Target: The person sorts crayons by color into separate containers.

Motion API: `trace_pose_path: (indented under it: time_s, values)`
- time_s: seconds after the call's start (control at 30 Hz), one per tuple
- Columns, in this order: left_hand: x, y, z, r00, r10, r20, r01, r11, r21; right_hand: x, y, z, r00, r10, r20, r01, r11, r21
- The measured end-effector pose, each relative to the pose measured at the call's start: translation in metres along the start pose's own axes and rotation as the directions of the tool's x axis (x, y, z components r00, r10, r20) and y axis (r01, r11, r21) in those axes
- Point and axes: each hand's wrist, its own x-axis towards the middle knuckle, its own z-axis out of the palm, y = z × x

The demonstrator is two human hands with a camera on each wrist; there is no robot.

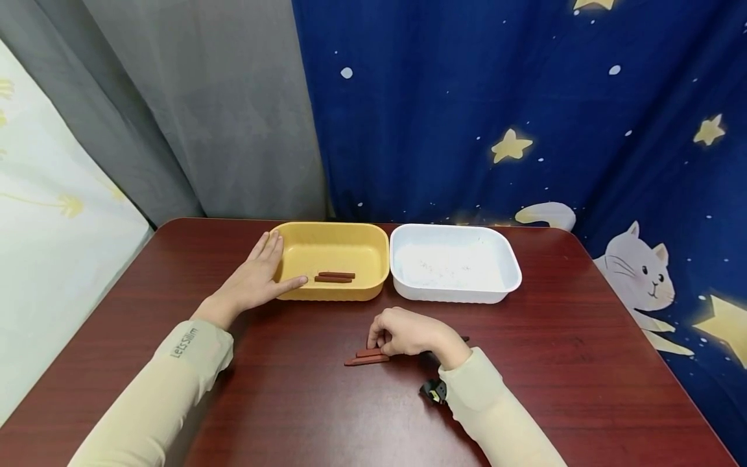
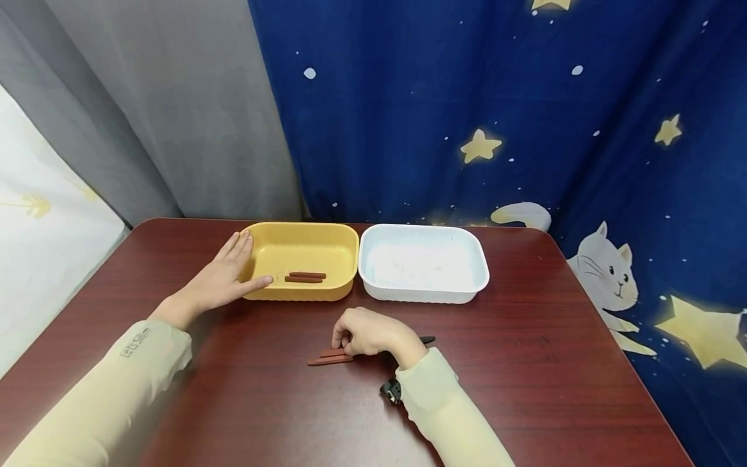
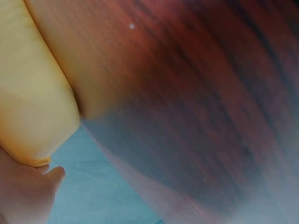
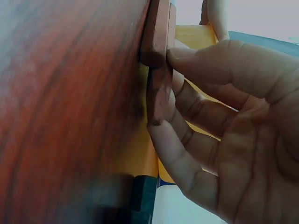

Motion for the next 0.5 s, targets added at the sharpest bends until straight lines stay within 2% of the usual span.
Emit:
trace_pose_path:
  time_s: [0.5]
  values:
    - [0.0008,-0.0004,0.0006,1.0,0.004,-0.005,-0.004,1.0,-0.002,0.0018,-0.0017,-0.0002,1.0,-0.017,-0.012,0.018,0.995,0.102]
